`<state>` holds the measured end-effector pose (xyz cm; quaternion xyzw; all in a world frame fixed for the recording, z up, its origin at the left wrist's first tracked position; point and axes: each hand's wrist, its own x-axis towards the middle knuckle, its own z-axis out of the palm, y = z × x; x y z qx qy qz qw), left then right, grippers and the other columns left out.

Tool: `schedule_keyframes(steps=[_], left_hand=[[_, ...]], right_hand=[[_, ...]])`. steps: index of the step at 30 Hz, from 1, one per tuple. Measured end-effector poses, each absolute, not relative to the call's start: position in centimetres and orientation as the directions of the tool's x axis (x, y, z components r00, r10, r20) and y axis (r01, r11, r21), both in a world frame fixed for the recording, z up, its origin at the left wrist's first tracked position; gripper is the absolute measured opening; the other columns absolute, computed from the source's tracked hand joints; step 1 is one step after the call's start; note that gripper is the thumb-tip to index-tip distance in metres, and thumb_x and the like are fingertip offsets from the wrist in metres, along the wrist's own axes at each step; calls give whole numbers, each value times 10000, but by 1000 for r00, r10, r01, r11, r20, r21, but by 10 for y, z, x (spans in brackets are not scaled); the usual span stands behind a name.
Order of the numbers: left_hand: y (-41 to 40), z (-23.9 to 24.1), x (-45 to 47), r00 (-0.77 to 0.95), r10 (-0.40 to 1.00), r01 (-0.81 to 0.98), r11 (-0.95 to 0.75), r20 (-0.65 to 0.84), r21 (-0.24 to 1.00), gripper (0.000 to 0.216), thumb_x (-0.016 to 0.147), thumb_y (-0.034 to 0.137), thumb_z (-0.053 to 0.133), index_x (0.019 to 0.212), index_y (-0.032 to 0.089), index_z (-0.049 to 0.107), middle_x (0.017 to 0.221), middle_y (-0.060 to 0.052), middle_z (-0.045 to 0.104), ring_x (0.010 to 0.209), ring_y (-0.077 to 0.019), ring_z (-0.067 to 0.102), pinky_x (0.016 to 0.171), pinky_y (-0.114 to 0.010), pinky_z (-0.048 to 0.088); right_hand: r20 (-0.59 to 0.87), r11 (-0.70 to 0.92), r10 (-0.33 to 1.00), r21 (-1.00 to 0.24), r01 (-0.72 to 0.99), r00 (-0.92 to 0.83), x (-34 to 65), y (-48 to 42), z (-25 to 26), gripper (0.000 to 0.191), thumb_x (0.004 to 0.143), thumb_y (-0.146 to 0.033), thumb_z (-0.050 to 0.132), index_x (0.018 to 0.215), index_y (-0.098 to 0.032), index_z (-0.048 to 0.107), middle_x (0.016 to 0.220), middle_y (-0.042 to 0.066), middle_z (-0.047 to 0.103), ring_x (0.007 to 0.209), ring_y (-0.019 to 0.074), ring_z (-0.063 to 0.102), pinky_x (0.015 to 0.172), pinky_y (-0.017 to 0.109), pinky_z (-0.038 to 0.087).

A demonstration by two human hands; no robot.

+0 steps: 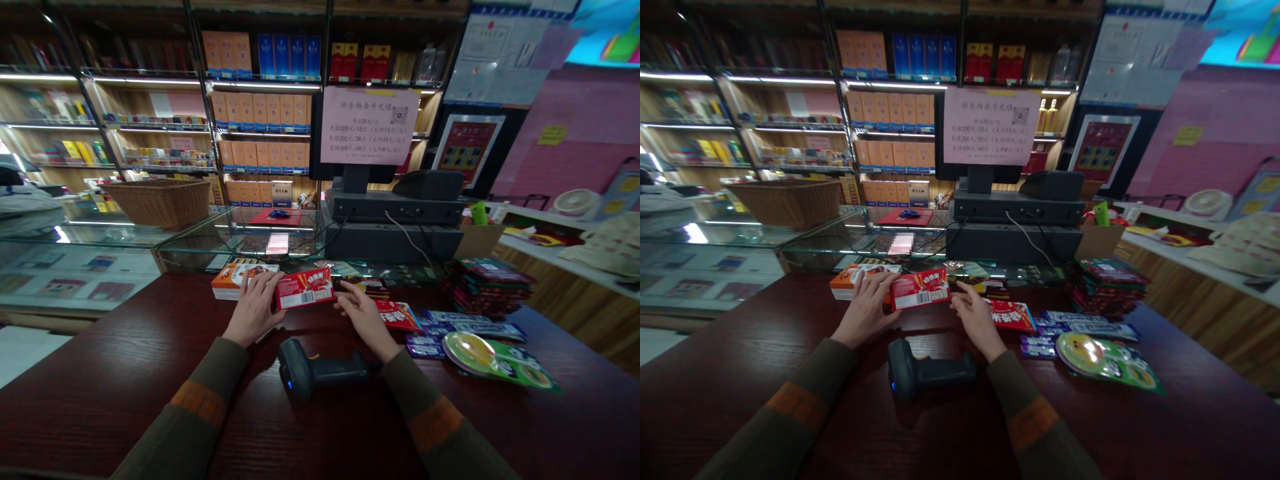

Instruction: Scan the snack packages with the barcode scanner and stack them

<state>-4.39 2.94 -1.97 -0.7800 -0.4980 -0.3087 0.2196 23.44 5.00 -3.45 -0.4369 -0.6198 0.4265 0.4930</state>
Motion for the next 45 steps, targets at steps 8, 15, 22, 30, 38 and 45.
schedule_keyframes(steps=[8,15,22,30,38,45], left_hand=[[26,-22,-60,307,614,919,-391,727,-57,719,827,323,650,1490,220,392,1417,-121,561,1327,-308,499,1254,-592,112],[16,-26,-73,303,619,927,-369,724,-72,743,827,335,645,1511,219,379,1433,-117,555,1344,-307,486,1266,-586,84],[8,-32,-83,279,634,942,-326,721,-78,750,825,344,643,1514,214,377,1442,-116,552,1347,-305,480,1264,-578,84],[1,-32,-82,263,649,947,-315,714,-62,767,812,336,651,1521,230,379,1422,-122,564,1325,-311,499,1257,-590,108],[3,-32,-83,243,637,953,-298,732,-56,755,812,332,651,1512,221,394,1430,-124,558,1323,-310,505,1262,-584,99],[1,-29,-82,209,627,961,-276,750,-37,717,822,313,652,1491,216,414,1424,-129,564,1326,-305,502,1256,-596,81]], right_hand=[[366,468,877,-797,381,-311,236,29,-27,399,935,-348,533,1315,-236,575,1185,89,727,1038,217,694,903,394,535],[243,568,754,-707,421,-610,237,6,-17,546,927,-465,608,1417,-244,514,1310,94,665,1196,249,610,1051,428,444],[51,581,704,-614,534,-708,244,-2,-12,960,623,-610,856,1429,-233,495,1340,111,606,1194,311,572,1030,438,429],[58,670,659,-497,551,-750,236,-16,-12,718,633,-427,874,1266,-245,588,1081,46,672,981,261,619,862,369,443],[162,699,667,-474,535,-728,232,-16,-18,446,746,-267,719,1179,-243,617,1124,39,702,982,247,656,877,363,462],[276,638,725,-616,463,-632,230,-13,-17,509,748,-233,710,1241,-230,587,1207,75,682,1085,245,658,971,373,492]])
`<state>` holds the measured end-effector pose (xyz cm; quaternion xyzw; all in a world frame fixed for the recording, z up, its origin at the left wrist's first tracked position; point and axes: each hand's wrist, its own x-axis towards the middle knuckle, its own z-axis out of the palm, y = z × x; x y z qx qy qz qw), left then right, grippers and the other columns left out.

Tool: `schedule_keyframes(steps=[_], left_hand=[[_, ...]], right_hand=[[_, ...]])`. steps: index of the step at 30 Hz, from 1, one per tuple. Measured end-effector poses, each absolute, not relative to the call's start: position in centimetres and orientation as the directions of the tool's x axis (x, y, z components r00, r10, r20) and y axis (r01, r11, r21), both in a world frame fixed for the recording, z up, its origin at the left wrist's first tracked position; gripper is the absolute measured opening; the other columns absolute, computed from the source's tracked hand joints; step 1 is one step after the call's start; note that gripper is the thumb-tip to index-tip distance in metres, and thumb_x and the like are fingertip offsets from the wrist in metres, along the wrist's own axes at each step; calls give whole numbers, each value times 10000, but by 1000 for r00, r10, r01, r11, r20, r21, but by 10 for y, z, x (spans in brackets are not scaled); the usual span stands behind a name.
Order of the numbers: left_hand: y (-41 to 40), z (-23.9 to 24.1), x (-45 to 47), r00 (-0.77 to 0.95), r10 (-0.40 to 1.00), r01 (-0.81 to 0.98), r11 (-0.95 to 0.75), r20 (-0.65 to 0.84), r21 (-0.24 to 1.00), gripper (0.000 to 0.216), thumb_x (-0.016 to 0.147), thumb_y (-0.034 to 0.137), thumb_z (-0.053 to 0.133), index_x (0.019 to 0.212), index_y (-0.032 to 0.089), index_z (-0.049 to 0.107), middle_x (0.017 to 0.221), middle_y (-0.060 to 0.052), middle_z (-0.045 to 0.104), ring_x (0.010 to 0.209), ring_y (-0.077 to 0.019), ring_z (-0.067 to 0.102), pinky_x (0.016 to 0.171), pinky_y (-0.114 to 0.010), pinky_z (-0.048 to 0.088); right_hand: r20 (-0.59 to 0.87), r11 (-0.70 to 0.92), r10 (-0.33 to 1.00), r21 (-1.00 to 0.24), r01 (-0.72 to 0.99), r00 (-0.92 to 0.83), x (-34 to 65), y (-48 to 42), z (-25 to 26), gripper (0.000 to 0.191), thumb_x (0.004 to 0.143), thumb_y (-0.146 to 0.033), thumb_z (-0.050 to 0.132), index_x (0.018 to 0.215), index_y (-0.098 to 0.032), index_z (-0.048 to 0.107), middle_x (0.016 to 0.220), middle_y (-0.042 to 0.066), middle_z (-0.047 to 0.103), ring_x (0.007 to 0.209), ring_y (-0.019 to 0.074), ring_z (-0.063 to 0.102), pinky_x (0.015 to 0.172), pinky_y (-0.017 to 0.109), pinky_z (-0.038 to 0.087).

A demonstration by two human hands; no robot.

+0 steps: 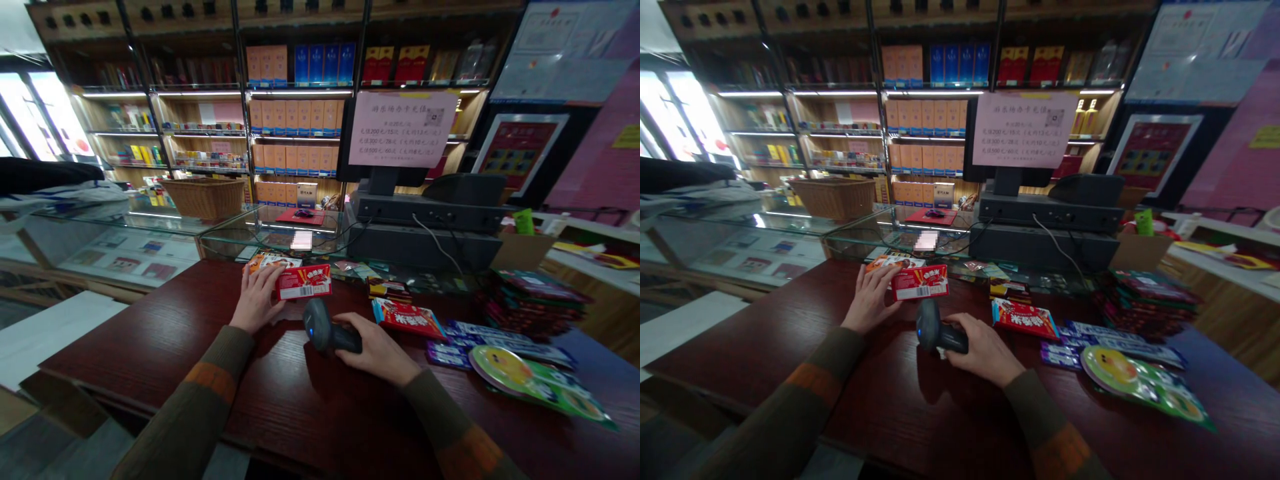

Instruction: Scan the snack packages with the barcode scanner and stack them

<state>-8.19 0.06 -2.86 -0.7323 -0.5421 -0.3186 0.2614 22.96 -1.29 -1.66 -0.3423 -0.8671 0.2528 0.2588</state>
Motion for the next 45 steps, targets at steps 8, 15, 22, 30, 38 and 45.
schedule_keyframes(steps=[8,15,22,30,38,45], left_hand=[[0,-26,-78,182,632,967,-256,754,-19,736,821,295,652,1508,237,395,1410,-121,575,1320,-309,501,1255,-594,83],[3,-29,-80,176,631,964,-266,756,-3,766,796,275,667,1511,248,393,1429,-121,563,1340,-312,489,1255,-599,83],[3,-30,-81,186,629,963,-270,755,-12,755,815,302,657,1516,235,385,1438,-118,554,1349,-307,481,1259,-593,75],[2,-29,-81,164,620,966,-258,768,1,722,836,321,650,1506,250,393,1444,-110,547,1347,-303,484,1256,-587,100],[3,-30,-81,177,601,963,-271,779,-10,697,864,352,628,1507,230,387,1431,-115,551,1344,-296,483,1263,-577,88],[2,-28,-79,192,585,959,-282,788,-24,700,864,339,636,1508,241,379,1421,-114,558,1333,-289,495,1264,-565,106]], right_hand=[[305,641,734,-606,471,-606,226,-15,-17,432,755,-248,712,1176,-217,619,1162,79,690,1069,254,654,965,396,496],[279,642,732,-585,495,-621,225,-15,-15,418,763,-241,709,1169,-221,612,1150,70,679,1062,251,642,946,387,485],[269,653,724,-562,507,-634,227,-13,-19,457,768,-252,720,1212,-225,615,1191,71,672,1081,253,626,964,383,468],[222,678,701,-502,537,-677,226,-13,-24,728,802,-323,737,1466,-248,447,1293,98,651,1099,257,622,968,400,447],[229,713,672,-455,533,-704,224,-12,-29,702,808,-318,740,1448,-275,454,1374,76,621,1161,256,604,988,393,415],[229,722,665,-442,533,-711,225,-11,-30,742,798,-393,770,1460,-273,455,1339,83,636,1118,259,616,971,398,427]])
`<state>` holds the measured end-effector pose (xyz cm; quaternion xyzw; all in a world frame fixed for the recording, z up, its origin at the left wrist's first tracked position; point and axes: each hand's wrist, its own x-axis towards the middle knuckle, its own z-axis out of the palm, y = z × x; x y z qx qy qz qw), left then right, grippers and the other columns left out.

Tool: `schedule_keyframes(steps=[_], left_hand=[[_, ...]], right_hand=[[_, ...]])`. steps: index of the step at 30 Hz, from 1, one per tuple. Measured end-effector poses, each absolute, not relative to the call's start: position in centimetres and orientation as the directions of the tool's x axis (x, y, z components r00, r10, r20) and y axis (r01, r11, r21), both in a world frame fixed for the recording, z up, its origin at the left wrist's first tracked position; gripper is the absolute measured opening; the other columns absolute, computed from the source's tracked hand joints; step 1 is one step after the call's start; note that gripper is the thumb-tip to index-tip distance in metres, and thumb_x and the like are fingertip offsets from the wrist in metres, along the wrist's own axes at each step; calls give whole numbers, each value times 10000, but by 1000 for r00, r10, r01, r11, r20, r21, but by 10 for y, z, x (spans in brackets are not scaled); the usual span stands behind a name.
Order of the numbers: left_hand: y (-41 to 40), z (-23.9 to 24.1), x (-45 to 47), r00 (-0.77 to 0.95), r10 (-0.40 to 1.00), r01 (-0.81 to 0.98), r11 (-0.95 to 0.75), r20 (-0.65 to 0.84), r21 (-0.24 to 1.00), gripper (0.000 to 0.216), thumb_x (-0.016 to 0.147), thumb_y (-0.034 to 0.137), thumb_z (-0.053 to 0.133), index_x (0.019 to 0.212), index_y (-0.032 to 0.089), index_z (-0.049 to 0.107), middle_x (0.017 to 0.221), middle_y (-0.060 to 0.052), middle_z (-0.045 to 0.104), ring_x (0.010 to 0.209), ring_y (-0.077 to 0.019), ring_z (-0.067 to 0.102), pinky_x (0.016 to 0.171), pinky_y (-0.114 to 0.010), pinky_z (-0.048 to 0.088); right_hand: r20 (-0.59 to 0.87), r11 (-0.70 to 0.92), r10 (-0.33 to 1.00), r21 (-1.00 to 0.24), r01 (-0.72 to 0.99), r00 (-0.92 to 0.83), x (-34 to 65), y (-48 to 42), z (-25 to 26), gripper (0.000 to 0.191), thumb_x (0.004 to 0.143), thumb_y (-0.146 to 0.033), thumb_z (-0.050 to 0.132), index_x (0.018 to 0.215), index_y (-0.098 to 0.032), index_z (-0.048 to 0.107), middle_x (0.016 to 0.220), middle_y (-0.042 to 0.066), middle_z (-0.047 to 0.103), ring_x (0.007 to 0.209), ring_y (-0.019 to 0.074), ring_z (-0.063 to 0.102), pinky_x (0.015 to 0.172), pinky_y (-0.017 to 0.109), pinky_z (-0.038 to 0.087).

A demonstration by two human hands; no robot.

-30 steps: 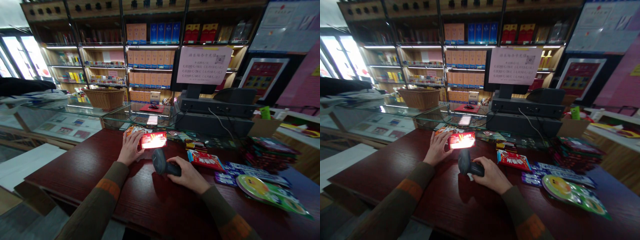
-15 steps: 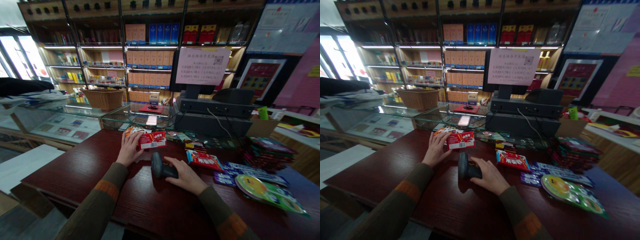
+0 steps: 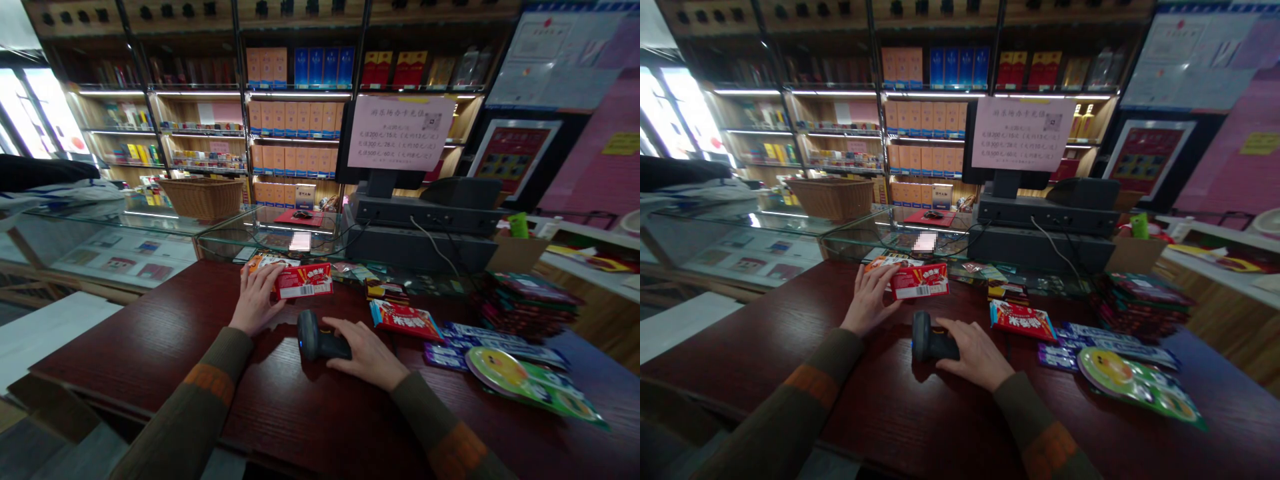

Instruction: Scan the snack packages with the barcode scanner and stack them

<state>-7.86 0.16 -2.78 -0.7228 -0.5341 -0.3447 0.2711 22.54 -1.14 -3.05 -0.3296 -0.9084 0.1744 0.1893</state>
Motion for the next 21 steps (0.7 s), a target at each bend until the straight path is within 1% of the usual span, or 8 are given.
schedule_keyframes(steps=[2,3,6,8,10,12,16,21], left_hand=[[2,-28,-78,204,571,955,-296,796,-32,697,866,336,637,1507,235,380,1425,-115,557,1336,-287,495,1266,-563,106],[3,-28,-77,210,563,952,-303,799,-37,695,867,334,637,1505,230,383,1426,-116,557,1338,-287,494,1266,-564,106],[5,-28,-74,231,547,945,-323,804,-51,693,866,333,636,1504,219,389,1430,-120,558,1334,-286,504,1265,-571,99],[6,-27,-72,239,548,942,-332,802,-54,691,868,329,631,1506,221,389,1432,-122,559,1325,-283,518,1264,-573,89],[6,-27,-70,249,551,938,-343,796,-56,678,876,324,623,1506,222,394,1423,-123,567,1316,-279,531,1264,-571,90],[6,-26,-67,258,554,932,-357,792,-54,668,881,316,618,1505,226,398,1414,-119,577,1309,-273,541,1265,-562,99],[6,-26,-64,282,544,920,-388,790,-61,681,876,285,620,1513,233,384,1421,-110,575,1313,-270,543,1267,-560,95],[8,-27,-62,317,562,908,-411,764,-74,697,866,276,638,1514,241,382,1433,-114,553,1324,-273,527,1262,-580,89]], right_hand=[[250,706,682,-471,529,-687,226,-11,-29,746,796,-451,771,1454,-270,470,1235,80,671,1067,259,623,942,399,445],[278,692,698,-500,521,-660,226,-10,-28,703,819,-467,745,1442,-267,487,1180,75,680,1043,254,624,934,399,453],[390,602,785,-662,446,-481,222,-2,-28,486,934,-433,580,1379,-241,542,1089,70,678,996,225,627,920,388,482],[410,507,857,-781,364,-313,219,7,-30,439,949,-411,519,1338,-212,563,1110,85,671,960,213,636,883,377,511],[409,447,894,-844,295,-183,215,17,-33,455,912,-417,538,1306,-196,582,1154,102,669,978,223,645,889,392,524],[398,412,911,-881,234,-104,212,26,-35,479,874,-427,563,1294,-198,596,1191,113,668,1050,242,644,920,410,526],[368,378,925,-911,162,-90,206,35,-35,565,834,-442,595,1350,-213,577,1264,118,647,1141,257,628,983,430,515],[389,409,909,-902,136,-152,200,32,-33,591,856,-437,581,1410,-235,543,1330,109,601,1169,246,613,1034,428,492]])
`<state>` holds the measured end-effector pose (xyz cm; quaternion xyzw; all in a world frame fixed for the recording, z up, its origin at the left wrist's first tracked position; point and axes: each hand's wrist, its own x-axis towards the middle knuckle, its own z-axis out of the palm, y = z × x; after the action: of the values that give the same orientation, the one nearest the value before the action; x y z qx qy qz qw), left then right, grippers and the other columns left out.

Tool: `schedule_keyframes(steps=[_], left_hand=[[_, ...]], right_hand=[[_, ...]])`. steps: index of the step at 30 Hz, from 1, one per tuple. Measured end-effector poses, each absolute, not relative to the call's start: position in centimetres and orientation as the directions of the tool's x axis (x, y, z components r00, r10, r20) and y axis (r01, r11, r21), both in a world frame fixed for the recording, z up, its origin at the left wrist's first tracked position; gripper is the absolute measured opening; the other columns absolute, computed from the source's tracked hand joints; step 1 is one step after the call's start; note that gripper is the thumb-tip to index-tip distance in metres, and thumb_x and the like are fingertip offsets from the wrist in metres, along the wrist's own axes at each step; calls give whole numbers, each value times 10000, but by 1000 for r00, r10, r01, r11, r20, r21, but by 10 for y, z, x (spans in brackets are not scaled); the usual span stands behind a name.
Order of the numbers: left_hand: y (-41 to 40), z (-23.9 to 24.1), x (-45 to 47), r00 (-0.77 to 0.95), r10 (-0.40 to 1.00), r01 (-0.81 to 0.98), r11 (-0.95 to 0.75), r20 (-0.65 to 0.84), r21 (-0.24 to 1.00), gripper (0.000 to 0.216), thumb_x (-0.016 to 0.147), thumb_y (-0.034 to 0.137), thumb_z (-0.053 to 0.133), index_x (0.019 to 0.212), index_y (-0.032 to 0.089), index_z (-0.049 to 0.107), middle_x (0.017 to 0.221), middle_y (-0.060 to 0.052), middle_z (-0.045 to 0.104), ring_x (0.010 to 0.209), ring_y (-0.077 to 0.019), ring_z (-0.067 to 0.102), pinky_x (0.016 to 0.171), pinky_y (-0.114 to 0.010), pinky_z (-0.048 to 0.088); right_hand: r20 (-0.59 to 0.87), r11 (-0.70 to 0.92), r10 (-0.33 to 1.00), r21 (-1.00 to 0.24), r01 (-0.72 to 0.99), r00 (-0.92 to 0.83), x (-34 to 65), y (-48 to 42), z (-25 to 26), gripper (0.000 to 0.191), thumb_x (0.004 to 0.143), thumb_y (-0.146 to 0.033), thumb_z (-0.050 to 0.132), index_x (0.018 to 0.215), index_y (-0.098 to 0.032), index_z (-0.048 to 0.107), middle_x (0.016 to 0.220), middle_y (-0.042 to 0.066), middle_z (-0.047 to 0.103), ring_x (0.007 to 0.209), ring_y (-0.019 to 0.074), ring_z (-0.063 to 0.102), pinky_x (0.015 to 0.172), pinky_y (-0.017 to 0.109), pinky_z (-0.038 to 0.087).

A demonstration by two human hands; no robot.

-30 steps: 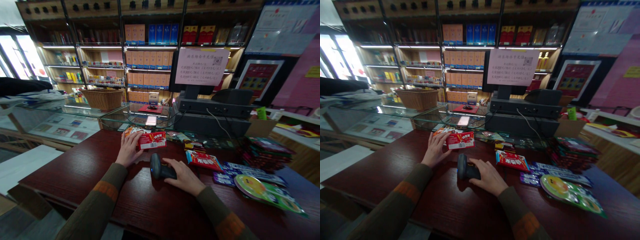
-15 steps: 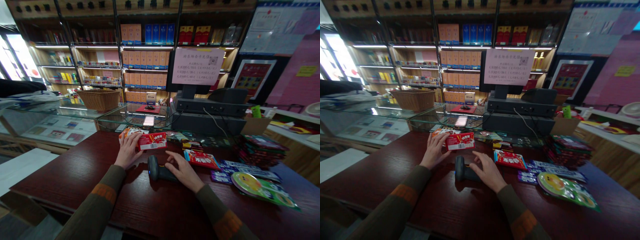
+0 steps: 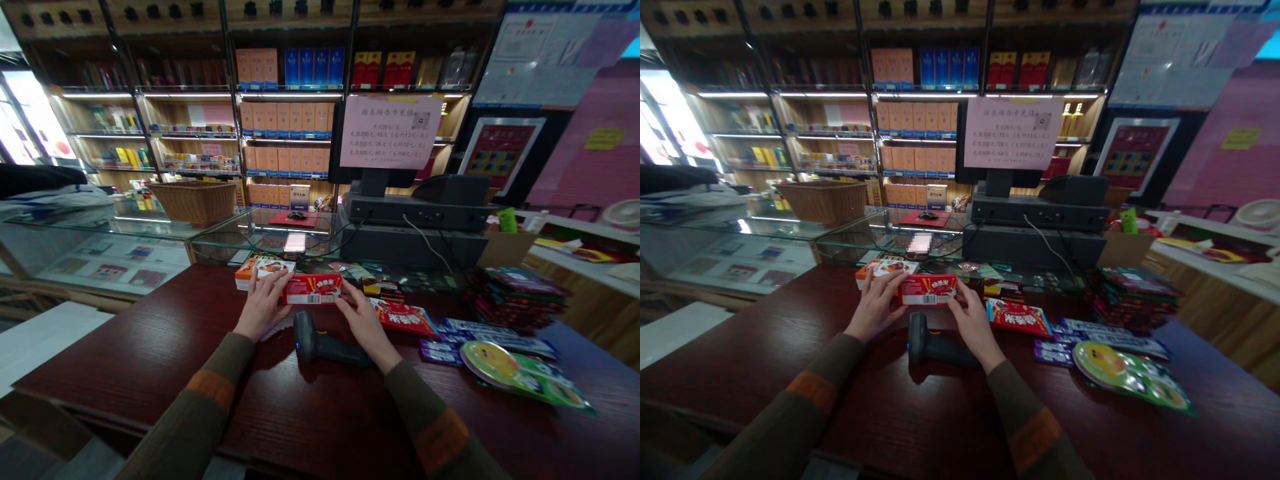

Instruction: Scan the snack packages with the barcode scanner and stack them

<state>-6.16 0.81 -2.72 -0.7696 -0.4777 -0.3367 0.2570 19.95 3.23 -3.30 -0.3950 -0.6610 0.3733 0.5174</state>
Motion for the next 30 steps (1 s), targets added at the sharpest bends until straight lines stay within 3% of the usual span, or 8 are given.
schedule_keyframes(steps=[4,6,10,14,19,24,30], left_hand=[[10,-29,-60,289,559,923,-377,777,-72,668,852,300,679,1477,261,445,1477,-137,479,1371,-299,465,1244,-579,161],[11,-31,-61,272,568,932,-356,777,-66,658,853,300,686,1470,285,461,1414,-129,515,1330,-294,491,1227,-562,211],[15,-36,-63,237,613,943,-332,754,-26,687,867,298,674,1507,312,423,1216,-101,600,1165,-286,557,1113,-508,370],[20,-41,-63,216,622,929,-368,753,37,747,869,240,652,1547,320,349,1214,-102,584,1093,-276,574,1005,-461,467],[21,-42,-56,191,611,863,-478,768,165,800,899,154,560,1592,334,202,1331,-101,513,1219,-242,559,1080,-406,470],[20,-43,-51,151,630,817,-513,762,262,794,932,204,546,1603,287,130,1481,-124,469,1377,-253,476,1174,-447,393],[19,-45,-51,54,659,693,-566,750,447,628,952,232,527,1538,261,302,1476,-128,512,1310,-231,555,1091,-413,487]], right_hand=[[406,423,906,-887,188,-120,201,31,-34,592,864,-451,566,1405,-210,559,1345,129,566,1172,260,604,1051,443,479],[406,421,907,-883,209,-111,202,31,-35,600,860,-454,572,1402,-198,566,1307,137,570,1155,264,610,1051,448,479],[399,415,910,-884,216,-116,202,32,-38,597,858,-455,587,1404,-215,568,1237,124,585,1100,255,624,1039,452,489],[399,412,911,-891,190,-104,198,32,-42,596,851,-448,592,1398,-212,572,1217,121,574,1079,248,623,1028,444,499],[388,397,918,-904,158,-85,195,34,-44,620,839,-448,608,1414,-224,553,1251,118,553,1075,240,633,1024,437,509],[372,379,925,-914,146,-73,196,37,-42,642,841,-459,617,1436,-235,532,1330,125,530,1144,247,627,1023,425,521],[382,385,923,-918,91,-43,192,39,-40,656,830,-455,631,1439,-236,520,1389,129,495,1232,257,601,1058,417,509]])
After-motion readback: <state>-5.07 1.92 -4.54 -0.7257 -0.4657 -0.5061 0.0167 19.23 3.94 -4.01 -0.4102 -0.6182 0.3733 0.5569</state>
